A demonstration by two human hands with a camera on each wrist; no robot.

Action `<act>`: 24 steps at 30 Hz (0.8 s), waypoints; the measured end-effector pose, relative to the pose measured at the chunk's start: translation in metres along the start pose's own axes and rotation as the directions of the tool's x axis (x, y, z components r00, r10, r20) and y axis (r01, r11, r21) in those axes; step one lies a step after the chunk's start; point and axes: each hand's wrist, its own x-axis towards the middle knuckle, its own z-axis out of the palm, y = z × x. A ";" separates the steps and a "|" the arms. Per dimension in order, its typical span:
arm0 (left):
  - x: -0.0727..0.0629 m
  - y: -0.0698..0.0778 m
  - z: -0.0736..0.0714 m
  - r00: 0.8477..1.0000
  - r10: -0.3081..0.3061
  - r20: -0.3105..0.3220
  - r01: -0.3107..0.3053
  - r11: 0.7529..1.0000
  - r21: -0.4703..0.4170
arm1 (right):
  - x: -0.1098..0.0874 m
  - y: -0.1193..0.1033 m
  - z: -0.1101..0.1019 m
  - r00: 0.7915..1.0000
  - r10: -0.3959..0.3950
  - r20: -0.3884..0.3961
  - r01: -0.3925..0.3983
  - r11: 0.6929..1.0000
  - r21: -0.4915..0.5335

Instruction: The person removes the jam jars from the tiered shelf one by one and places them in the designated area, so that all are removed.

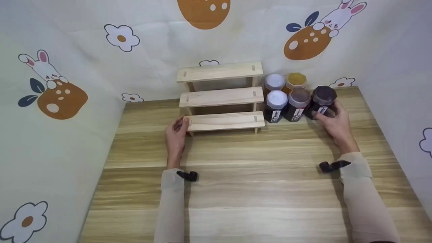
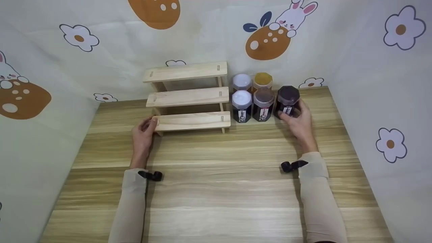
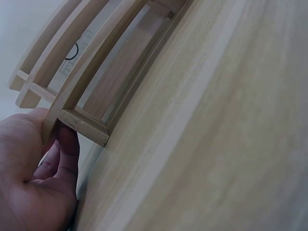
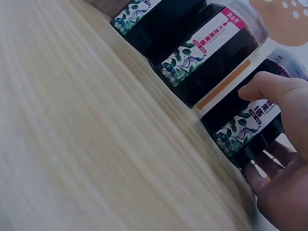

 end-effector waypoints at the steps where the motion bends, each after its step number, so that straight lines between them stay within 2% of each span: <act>1: 0.000 0.000 0.000 1.000 -0.003 -0.004 0.003 1.000 0.007 | 0.000 -0.001 0.000 1.000 0.004 0.002 -0.004 1.000 -0.007; 9: 0.001 0.000 0.001 1.000 -0.002 -0.007 0.002 1.000 0.017 | 0.000 -0.003 -0.001 1.000 0.023 0.014 -0.023 1.000 0.011; 17: 0.000 0.002 0.000 1.000 0.011 0.008 -0.011 0.999 0.033 | -0.001 0.000 0.001 1.000 -0.018 0.005 0.018 1.000 -0.012; 24: 0.001 0.001 -0.003 1.000 -0.021 0.006 0.021 0.998 0.060 | -0.002 0.000 0.003 1.000 -0.028 -0.002 0.028 0.999 -0.019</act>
